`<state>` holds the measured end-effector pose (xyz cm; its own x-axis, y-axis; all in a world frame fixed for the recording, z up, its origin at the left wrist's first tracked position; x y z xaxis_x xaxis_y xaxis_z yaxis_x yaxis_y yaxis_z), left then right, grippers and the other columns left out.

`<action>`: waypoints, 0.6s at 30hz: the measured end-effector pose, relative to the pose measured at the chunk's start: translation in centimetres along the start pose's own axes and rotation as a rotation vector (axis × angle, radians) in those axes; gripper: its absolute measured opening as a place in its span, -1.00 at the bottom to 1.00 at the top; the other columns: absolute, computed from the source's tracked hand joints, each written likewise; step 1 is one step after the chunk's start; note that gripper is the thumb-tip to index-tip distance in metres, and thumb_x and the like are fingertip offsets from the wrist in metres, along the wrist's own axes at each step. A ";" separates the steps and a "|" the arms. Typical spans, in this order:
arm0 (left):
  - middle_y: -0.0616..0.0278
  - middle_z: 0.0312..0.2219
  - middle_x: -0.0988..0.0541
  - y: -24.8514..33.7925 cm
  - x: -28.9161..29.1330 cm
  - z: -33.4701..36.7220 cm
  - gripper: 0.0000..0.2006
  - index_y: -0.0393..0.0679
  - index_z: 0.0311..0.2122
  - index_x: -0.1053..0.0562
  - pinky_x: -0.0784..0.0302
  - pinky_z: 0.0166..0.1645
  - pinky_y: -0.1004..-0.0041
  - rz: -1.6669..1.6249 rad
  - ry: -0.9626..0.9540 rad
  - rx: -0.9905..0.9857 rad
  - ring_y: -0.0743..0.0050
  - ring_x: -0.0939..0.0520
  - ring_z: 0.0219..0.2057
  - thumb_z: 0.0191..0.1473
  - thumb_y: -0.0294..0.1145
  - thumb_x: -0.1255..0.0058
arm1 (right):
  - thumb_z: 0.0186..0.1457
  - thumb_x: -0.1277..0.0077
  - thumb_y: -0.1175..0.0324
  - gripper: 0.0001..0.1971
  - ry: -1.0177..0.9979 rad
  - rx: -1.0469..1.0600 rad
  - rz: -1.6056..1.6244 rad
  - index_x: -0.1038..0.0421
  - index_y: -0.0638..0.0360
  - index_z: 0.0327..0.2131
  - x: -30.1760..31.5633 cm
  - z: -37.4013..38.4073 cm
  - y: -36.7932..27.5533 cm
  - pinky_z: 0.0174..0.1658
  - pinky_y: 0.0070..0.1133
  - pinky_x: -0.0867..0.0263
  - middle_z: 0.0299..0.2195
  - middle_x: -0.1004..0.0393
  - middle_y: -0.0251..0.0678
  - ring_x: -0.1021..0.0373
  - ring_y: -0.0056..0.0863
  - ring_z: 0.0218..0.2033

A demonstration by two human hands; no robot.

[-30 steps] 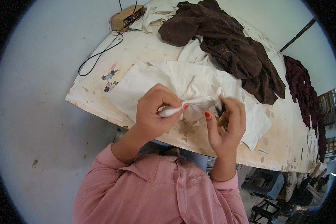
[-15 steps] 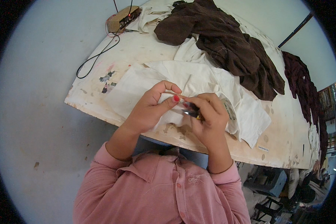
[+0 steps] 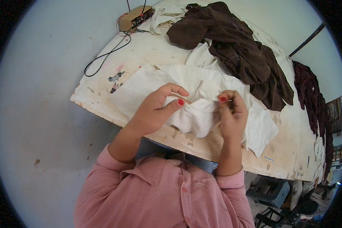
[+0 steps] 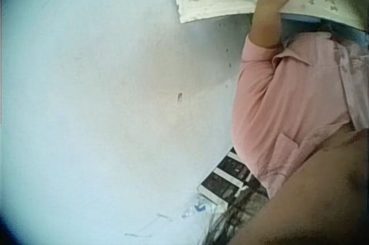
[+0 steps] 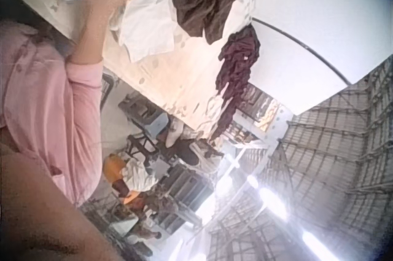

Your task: The person uses small scissors to snip loose threads and seams on a white shirt laid on a work table. They repeatedly reposition the shirt, pull at threads, and cut them, then move the shirt aside to continue working on other areas.

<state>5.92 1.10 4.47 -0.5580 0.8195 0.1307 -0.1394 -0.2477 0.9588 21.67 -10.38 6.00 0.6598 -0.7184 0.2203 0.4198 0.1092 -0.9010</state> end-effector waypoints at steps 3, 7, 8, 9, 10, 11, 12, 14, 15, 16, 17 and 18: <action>0.28 -0.24 -0.50 -0.4 0.2 0.0 -0.82 -0.22 -0.11 -0.39 -0.31 0.01 0.59 -0.146 -0.006 0.127 0.62 -0.44 -0.12 0.18 -0.45 0.04 | -0.22 -0.04 0.67 -0.79 -0.004 0.150 -0.072 -0.43 0.23 -0.40 0.1 -0.4 -1.8 -0.32 -0.61 -0.32 -0.41 -0.43 -0.22 -0.42 -0.36 -0.38; 0.29 -0.26 -0.51 -0.6 -0.6 0.3 -0.85 -0.22 -0.15 -0.39 -0.31 0.02 0.57 -0.072 -0.040 0.043 0.60 -0.45 -0.15 0.17 -0.47 0.04 | -0.26 -0.06 0.62 -0.70 -0.198 0.333 -0.271 -0.47 0.18 -0.32 -3.8 -1.6 -4.7 -0.28 -0.53 -0.36 -0.38 -0.44 -0.19 -0.44 -0.27 -0.34; 0.29 -0.27 -0.51 -0.6 -0.7 0.3 -0.85 -0.22 -0.16 -0.40 -0.30 0.02 0.57 -0.092 -0.043 0.037 0.60 -0.45 -0.16 0.17 -0.47 0.04 | -0.28 -0.06 0.61 -0.68 -0.212 0.274 -0.311 -0.48 0.17 -0.30 -3.6 -1.4 -3.9 -0.27 -0.53 -0.37 -0.37 -0.44 -0.18 -0.45 -0.25 -0.32; 0.30 -0.27 -0.51 -0.5 -0.4 0.3 -0.86 -0.22 -0.16 -0.40 -0.30 0.02 0.57 -0.054 -0.023 0.003 0.60 -0.45 -0.17 0.17 -0.48 0.05 | -0.29 -0.06 0.60 -0.65 -0.229 0.219 -0.346 -0.48 0.16 -0.29 -3.3 -1.0 -3.2 -0.26 -0.52 -0.37 -0.35 -0.45 -0.18 -0.45 -0.24 -0.30; 0.30 -0.27 -0.51 -0.4 0.1 0.3 -0.87 -0.22 -0.17 -0.40 -0.30 0.02 0.57 -0.017 -0.002 -0.031 0.60 -0.45 -0.18 0.17 -0.48 0.05 | -0.22 -0.15 0.50 -0.64 -0.169 0.217 -0.476 -0.49 0.15 -0.22 -2.3 -0.7 -3.1 -0.23 -0.51 -0.37 -0.30 -0.48 -0.15 -0.47 -0.23 -0.27; 0.31 -0.28 -0.51 -0.2 0.6 0.2 -0.88 -0.22 -0.18 -0.40 -0.29 0.02 0.58 0.021 0.020 -0.064 0.60 -0.45 -0.18 0.17 -0.49 0.05 | -0.19 -0.18 0.44 -0.64 -0.154 0.158 -0.434 -0.49 0.15 -0.20 -1.5 -0.3 -2.4 -0.24 -0.51 -0.37 -0.30 -0.49 -0.15 -0.48 -0.23 -0.28; 0.30 -0.28 -0.50 -0.5 1.0 0.2 -0.87 -0.23 -0.17 -0.40 -0.30 0.01 0.58 -0.019 0.033 -0.024 0.60 -0.45 -0.18 0.16 -0.51 0.06 | -0.17 -0.20 0.38 -0.63 -0.136 0.097 -0.392 -0.49 0.15 -0.19 -0.6 -0.1 -1.4 -0.24 -0.50 -0.37 -0.29 -0.50 -0.14 -0.48 -0.22 -0.28; 0.29 -0.28 -0.49 -1.0 2.0 0.3 -0.86 -0.25 -0.17 -0.40 -0.30 0.00 0.60 -0.105 0.061 0.061 0.61 -0.45 -0.17 0.15 -0.54 0.07 | -0.14 -0.28 0.20 -0.57 -0.166 0.068 -0.413 -0.50 0.16 -0.16 0.6 0.0 -0.2 -0.25 -0.48 -0.37 -0.29 -0.52 -0.11 -0.49 -0.20 -0.31; 0.29 -0.28 -0.50 -0.9 2.5 0.3 -0.87 -0.24 -0.17 -0.41 -0.30 0.00 0.59 -0.070 0.084 0.033 0.61 -0.45 -0.18 0.16 -0.53 0.07 | -0.15 -0.28 0.24 -0.58 -0.228 0.004 -0.456 -0.50 0.19 -0.17 0.8 -0.1 0.4 -0.27 -0.54 -0.34 -0.32 -0.52 -0.15 -0.45 -0.32 -0.34; 0.29 -0.29 -0.51 -0.8 2.9 0.3 -0.88 -0.23 -0.18 -0.41 -0.29 0.01 0.59 -0.035 0.106 0.005 0.61 -0.45 -0.19 0.16 -0.52 0.08 | -0.16 -0.29 0.29 -0.59 -0.290 -0.060 -0.500 -0.50 0.23 -0.18 1.1 -0.2 0.7 -0.29 -0.59 -0.32 -0.36 -0.51 -0.20 -0.41 -0.44 -0.36; 0.29 -0.29 -0.51 -0.7 3.4 0.4 -0.88 -0.22 -0.19 -0.41 -0.28 0.01 0.58 -0.001 0.128 -0.024 0.61 -0.44 -0.19 0.17 -0.50 0.09 | -0.18 -0.29 0.34 -0.59 -0.352 -0.125 -0.543 -0.50 0.26 -0.20 1.4 -0.4 1.2 -0.30 -0.64 -0.29 -0.40 -0.51 -0.24 -0.38 -0.57 -0.39; 0.29 -0.29 -0.51 -0.7 4.4 0.5 -0.88 -0.22 -0.19 -0.41 -0.30 0.00 0.58 0.066 0.192 -0.037 0.61 -0.45 -0.19 0.16 -0.52 0.08 | -0.17 -0.29 0.35 -0.62 -0.395 -0.133 -0.586 -0.50 0.27 -0.21 1.7 -0.5 1.3 -0.33 -0.64 -0.27 -0.42 -0.50 -0.24 -0.35 -0.58 -0.42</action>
<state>3.96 5.10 4.54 -0.7121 0.6883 0.1386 -0.1259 -0.3193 0.9392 23.04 -11.80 5.03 0.5365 -0.3282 0.7774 0.7107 -0.3210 -0.6260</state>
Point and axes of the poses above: each hand's wrist, its own z-axis towards the middle knuckle, its own x-axis out of the back of the hand, y = z × x, the point moved 8 cm from there along z, towards the middle knuckle
